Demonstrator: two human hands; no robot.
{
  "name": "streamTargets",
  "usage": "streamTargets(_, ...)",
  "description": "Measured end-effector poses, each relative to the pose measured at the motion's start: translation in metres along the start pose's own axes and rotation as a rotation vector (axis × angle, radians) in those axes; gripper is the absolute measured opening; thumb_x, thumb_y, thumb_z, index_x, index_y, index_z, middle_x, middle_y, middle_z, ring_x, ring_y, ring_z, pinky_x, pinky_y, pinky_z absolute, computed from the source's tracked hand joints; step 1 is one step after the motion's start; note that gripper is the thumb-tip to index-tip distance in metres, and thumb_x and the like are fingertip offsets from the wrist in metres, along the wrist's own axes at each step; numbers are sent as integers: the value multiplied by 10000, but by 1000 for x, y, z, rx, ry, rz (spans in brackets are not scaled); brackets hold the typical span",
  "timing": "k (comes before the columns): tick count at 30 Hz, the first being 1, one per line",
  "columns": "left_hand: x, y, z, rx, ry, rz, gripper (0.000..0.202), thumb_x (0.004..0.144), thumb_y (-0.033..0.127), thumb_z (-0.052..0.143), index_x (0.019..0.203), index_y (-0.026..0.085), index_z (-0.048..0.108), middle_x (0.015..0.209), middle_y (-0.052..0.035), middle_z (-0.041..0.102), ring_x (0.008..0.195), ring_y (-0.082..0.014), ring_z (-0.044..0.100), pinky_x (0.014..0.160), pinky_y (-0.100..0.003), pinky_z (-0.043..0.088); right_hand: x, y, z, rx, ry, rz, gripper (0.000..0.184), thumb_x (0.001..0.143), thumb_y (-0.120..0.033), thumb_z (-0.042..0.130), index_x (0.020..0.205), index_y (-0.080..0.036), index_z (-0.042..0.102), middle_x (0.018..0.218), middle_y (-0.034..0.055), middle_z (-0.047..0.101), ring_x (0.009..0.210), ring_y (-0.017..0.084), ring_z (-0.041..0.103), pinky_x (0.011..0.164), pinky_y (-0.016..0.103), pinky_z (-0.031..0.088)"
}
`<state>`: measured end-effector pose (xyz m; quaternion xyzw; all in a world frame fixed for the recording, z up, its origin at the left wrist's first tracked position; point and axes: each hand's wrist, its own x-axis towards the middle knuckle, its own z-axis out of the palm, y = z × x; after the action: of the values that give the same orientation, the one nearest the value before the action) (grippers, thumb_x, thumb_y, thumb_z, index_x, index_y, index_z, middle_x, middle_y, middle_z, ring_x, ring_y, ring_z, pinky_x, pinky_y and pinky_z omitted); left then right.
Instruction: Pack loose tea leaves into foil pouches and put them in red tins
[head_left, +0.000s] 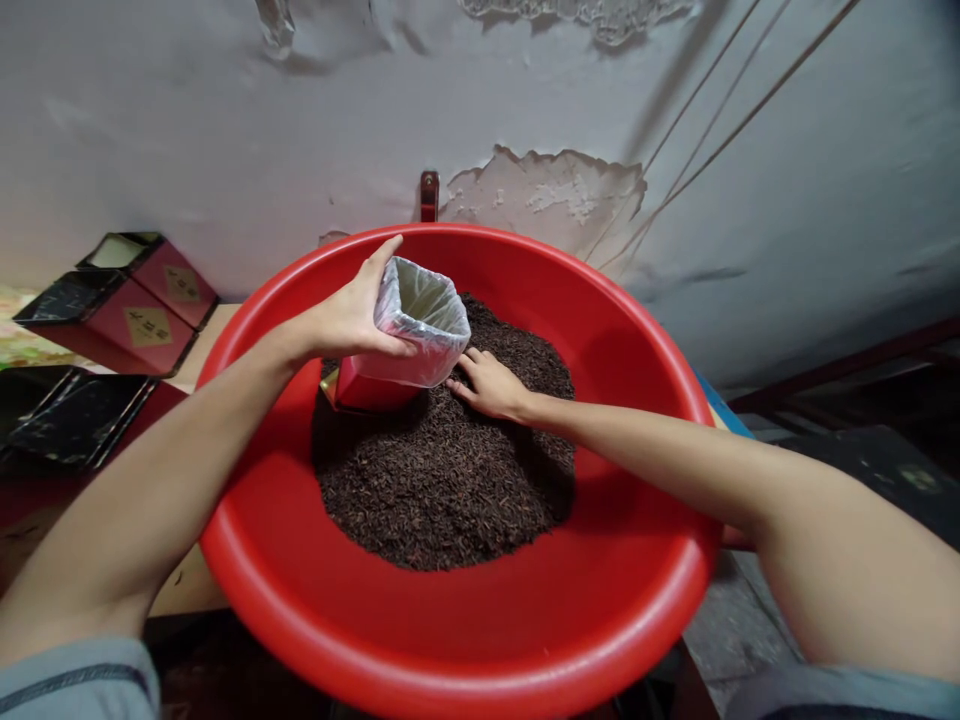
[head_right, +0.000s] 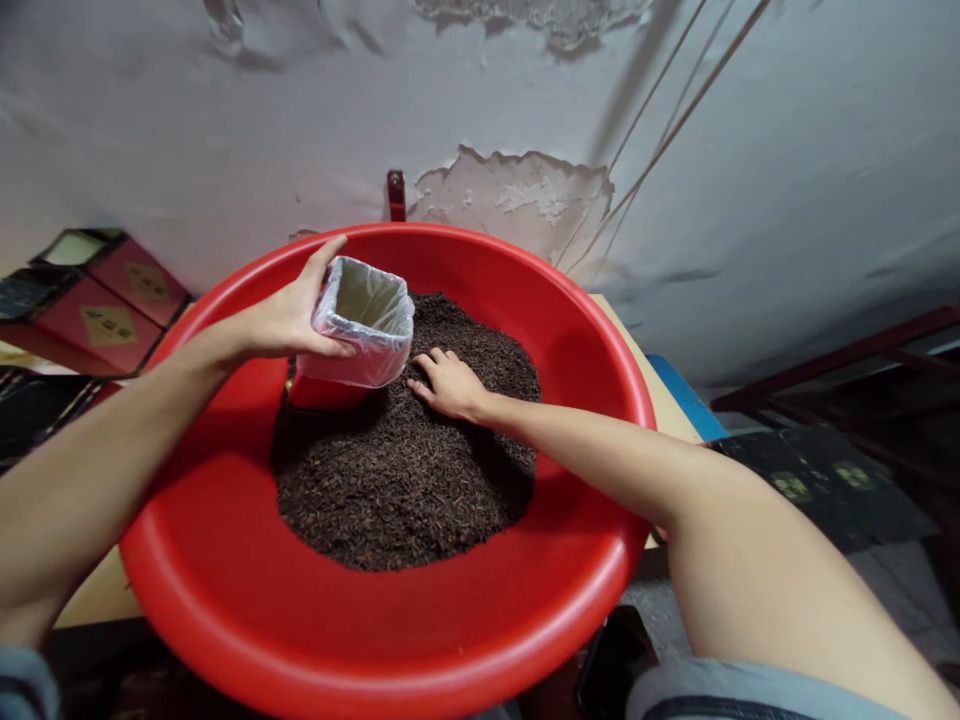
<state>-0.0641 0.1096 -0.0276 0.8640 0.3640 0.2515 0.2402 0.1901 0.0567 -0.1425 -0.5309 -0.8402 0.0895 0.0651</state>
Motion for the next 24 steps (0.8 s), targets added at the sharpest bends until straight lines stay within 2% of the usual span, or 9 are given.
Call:
streamTargets(4, 0, -1, 2, -34, 5, 14, 1454, 474, 550, 917, 1659, 257, 128, 1696, -174, 227, 1571, -443, 191, 1271, -604, 164, 2, 3, -7, 18, -48, -23, 484, 1005, -422, 531, 1398, -146, 584, 1422, 179, 601, 1197, 326, 652, 1036, 437, 507)
streamTargets(7, 1, -3, 3, -75, 21, 7, 1441, 457, 483, 929, 1654, 246, 164, 1691, -182, 242, 1565, -446, 205, 1273, -600, 164, 1, 3, -6, 16, -24, -8, 565, 980, -524, 558, 1405, -153, 576, 1452, 194, 581, 1250, 365, 628, 1027, 480, 517)
streamTargets(9, 2, -5, 3, -94, 27, 20, 1421, 460, 446, 928, 1651, 246, 179, 1683, -183, 261, 1560, -449, 217, 1269, -610, 166, 0, 3, -3, 35, -14, 14, 550, 991, -531, 533, 1388, -154, 586, 1439, 200, 594, 1245, 367, 633, 1023, 493, 516)
streamTargets(12, 2, -7, 4, -92, 21, 41, 1384, 495, 418, 912, 1652, 249, 171, 1670, -185, 287, 1546, -454, 248, 1255, -636, 179, 4, 5, 1, 169, 10, 72, 415, 991, -427, 559, 1312, -176, 635, 1333, 163, 681, 1193, 313, 667, 1023, 439, 509)
streamTargets(15, 1, -7, 5, -79, 31, 30, 1389, 499, 414, 912, 1653, 246, 159, 1657, -198, 298, 1529, -464, 279, 1241, -655, 204, 11, 12, -6, 404, 124, 171, 352, 948, -439, 606, 1187, -192, 686, 1190, 117, 748, 1128, 279, 682, 1006, 408, 503)
streamTargets(17, 1, -8, 7, -67, 35, 19, 1392, 499, 416, 913, 1654, 240, 155, 1649, -209, 302, 1524, -467, 287, 1235, -656, 224, 16, 16, -21, 597, 253, 231, 351, 906, -494, 626, 1053, -184, 701, 1063, 88, 764, 1030, 255, 688, 947, 388, 519)
streamTargets(19, 3, -11, 10, -59, 33, 30, 1369, 518, 422, 901, 1653, 246, 156, 1641, -211, 312, 1520, -466, 295, 1227, -661, 245, 21, 16, -44, 839, 400, 281, 386, 855, -567, 644, 947, -193, 673, 894, 42, 737, 850, 210, 669, 804, 349, 540)
streamTargets(22, 5, -16, 13, -71, 45, 62, 1341, 522, 432, 894, 1645, 265, 181, 1625, -203, 342, 1512, -472, 310, 1214, -675, 260, 34, 8, -84, 1194, 608, 312, 480, 793, -685, 650, 926, -227, 602, 748, -12, 653, 627, 158, 573, 584, 302, 488)
streamTargets(24, 6, -19, 15, -96, 70, 62, 1346, 489, 424, 909, 1634, 272, 217, 1606, -202, 374, 1503, -480, 323, 1208, -685, 260, 48, -3, -106, 1337, 703, 274, 543, 781, -758, 613, 927, -236, 574, 750, -4, 639, 620, 160, 568, 549, 302, 474)
